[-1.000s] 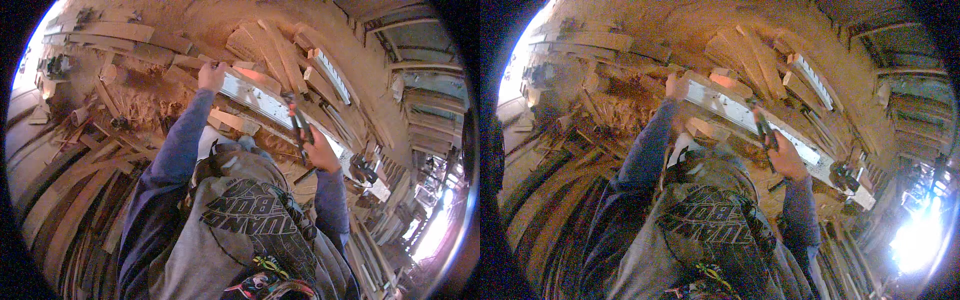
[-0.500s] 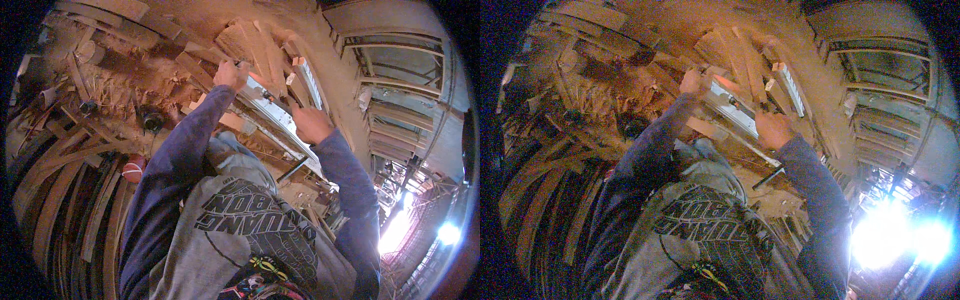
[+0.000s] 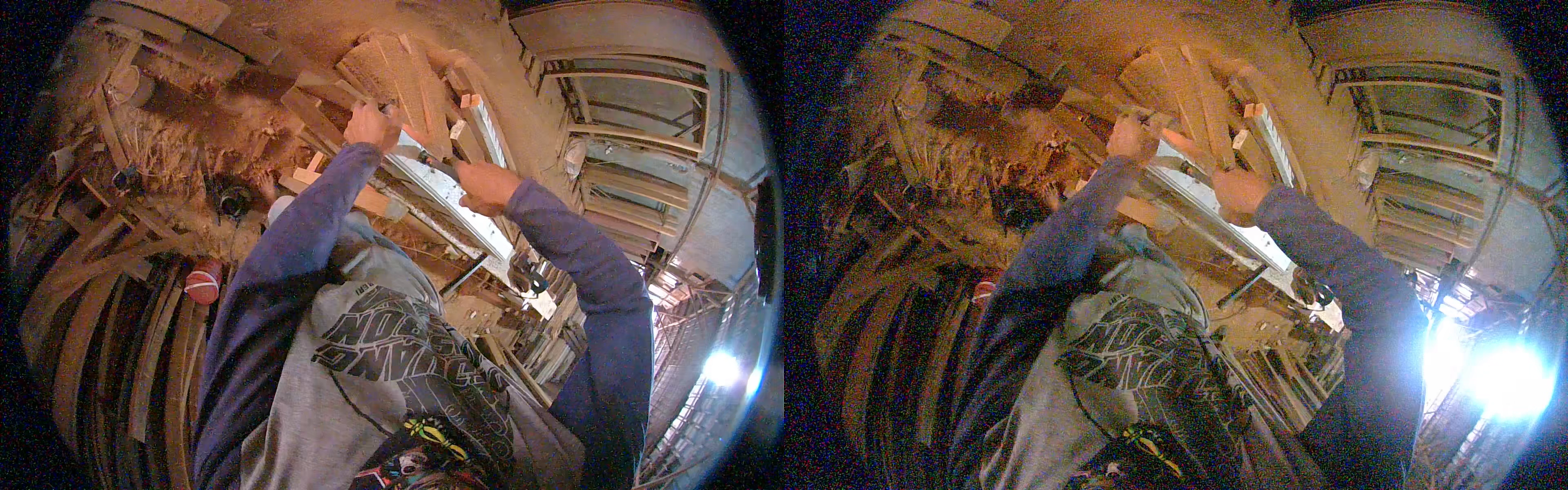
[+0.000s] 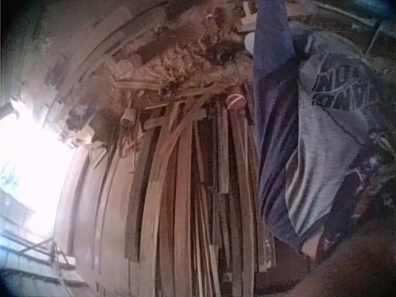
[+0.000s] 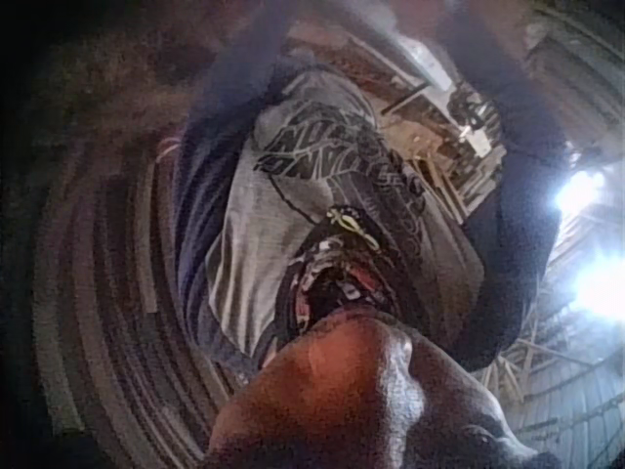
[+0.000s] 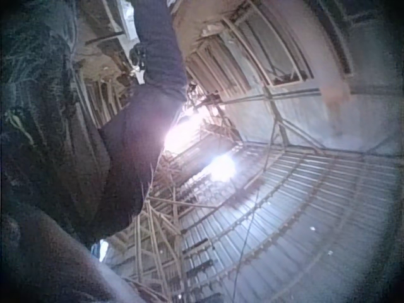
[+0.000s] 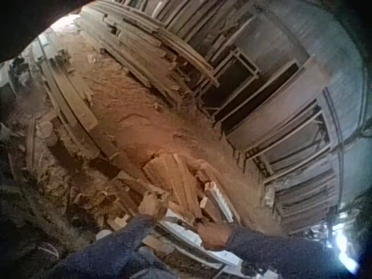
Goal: The person hammers nails into a long white wooden plank using a hammer. They repeatedly position the plank, place nails, and strike them to secure the plank to a workbench in a cluttered workshop.
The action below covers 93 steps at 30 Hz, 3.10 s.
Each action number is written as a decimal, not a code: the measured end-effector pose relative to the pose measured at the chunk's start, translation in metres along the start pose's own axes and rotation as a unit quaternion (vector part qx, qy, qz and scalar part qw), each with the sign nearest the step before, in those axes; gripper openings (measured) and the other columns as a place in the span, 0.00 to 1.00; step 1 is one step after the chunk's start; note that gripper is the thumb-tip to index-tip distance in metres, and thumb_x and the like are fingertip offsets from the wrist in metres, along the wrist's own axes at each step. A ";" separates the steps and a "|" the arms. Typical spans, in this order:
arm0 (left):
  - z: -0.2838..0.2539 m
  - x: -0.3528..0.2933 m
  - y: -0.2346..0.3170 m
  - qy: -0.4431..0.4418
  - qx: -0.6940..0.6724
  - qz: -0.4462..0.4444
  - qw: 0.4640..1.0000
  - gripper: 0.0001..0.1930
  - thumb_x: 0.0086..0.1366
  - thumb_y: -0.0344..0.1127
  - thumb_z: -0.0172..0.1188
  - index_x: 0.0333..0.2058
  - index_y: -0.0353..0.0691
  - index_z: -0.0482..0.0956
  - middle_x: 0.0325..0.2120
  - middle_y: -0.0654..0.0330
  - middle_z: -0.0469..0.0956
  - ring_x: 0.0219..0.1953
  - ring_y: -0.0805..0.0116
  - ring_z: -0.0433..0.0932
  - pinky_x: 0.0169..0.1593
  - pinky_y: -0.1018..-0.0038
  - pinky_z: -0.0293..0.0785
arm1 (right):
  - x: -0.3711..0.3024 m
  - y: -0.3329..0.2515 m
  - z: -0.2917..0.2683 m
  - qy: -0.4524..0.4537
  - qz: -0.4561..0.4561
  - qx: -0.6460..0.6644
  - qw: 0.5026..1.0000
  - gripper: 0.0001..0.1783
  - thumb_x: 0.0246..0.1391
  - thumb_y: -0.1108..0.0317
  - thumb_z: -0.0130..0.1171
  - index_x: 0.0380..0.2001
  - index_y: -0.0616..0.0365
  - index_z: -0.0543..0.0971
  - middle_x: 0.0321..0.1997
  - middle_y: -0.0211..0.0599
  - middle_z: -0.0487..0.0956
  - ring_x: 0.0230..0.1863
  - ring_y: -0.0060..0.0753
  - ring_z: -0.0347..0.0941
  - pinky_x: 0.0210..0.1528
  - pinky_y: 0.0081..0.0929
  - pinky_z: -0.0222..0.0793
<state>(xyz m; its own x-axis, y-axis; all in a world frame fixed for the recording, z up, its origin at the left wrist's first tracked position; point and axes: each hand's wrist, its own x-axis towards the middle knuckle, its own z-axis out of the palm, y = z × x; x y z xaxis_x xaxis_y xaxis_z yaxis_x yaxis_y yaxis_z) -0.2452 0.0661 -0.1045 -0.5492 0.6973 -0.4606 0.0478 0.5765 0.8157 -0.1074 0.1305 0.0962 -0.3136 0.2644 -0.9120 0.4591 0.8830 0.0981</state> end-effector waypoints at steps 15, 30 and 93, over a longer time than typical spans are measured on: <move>-0.007 -0.011 0.011 0.048 0.056 -0.023 0.997 0.30 0.57 0.59 0.56 0.45 0.35 0.79 0.50 0.43 0.74 0.51 0.41 0.74 0.55 0.52 0.70 | 0.006 0.018 0.141 0.321 -0.033 0.278 0.905 0.16 0.57 0.59 0.58 0.34 0.65 0.72 0.25 0.52 0.73 0.28 0.56 0.71 0.34 0.44 0.65; -0.006 0.091 -0.110 0.009 -0.226 0.102 0.969 0.14 0.64 0.39 0.58 0.42 0.33 0.81 0.39 0.58 0.81 0.41 0.66 0.77 0.46 0.70 0.72 | -0.081 0.013 0.412 0.431 0.257 0.772 0.390 0.09 0.61 0.69 0.58 0.28 0.58 0.71 0.23 0.28 0.73 0.24 0.20 0.72 0.27 0.24 0.69; -0.027 -0.031 -0.063 -0.025 -0.226 0.149 0.962 0.25 0.57 0.49 0.66 0.42 0.29 0.79 0.41 0.44 0.76 0.43 0.49 0.77 0.48 0.63 0.73 | 0.001 0.001 -0.001 0.120 -0.044 0.174 0.976 0.22 0.53 0.71 0.45 0.53 0.55 0.66 0.42 0.59 0.78 0.44 0.63 0.74 0.44 0.54 0.66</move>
<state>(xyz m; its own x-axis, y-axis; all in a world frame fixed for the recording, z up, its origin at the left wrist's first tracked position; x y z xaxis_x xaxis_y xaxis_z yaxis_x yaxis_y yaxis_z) -0.2538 -0.0033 -0.1324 -0.5252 0.8295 -0.1899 -0.1767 0.1120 0.9779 -0.1083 0.1326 0.0957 -0.5312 0.3145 -0.7867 0.6639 0.7314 -0.1558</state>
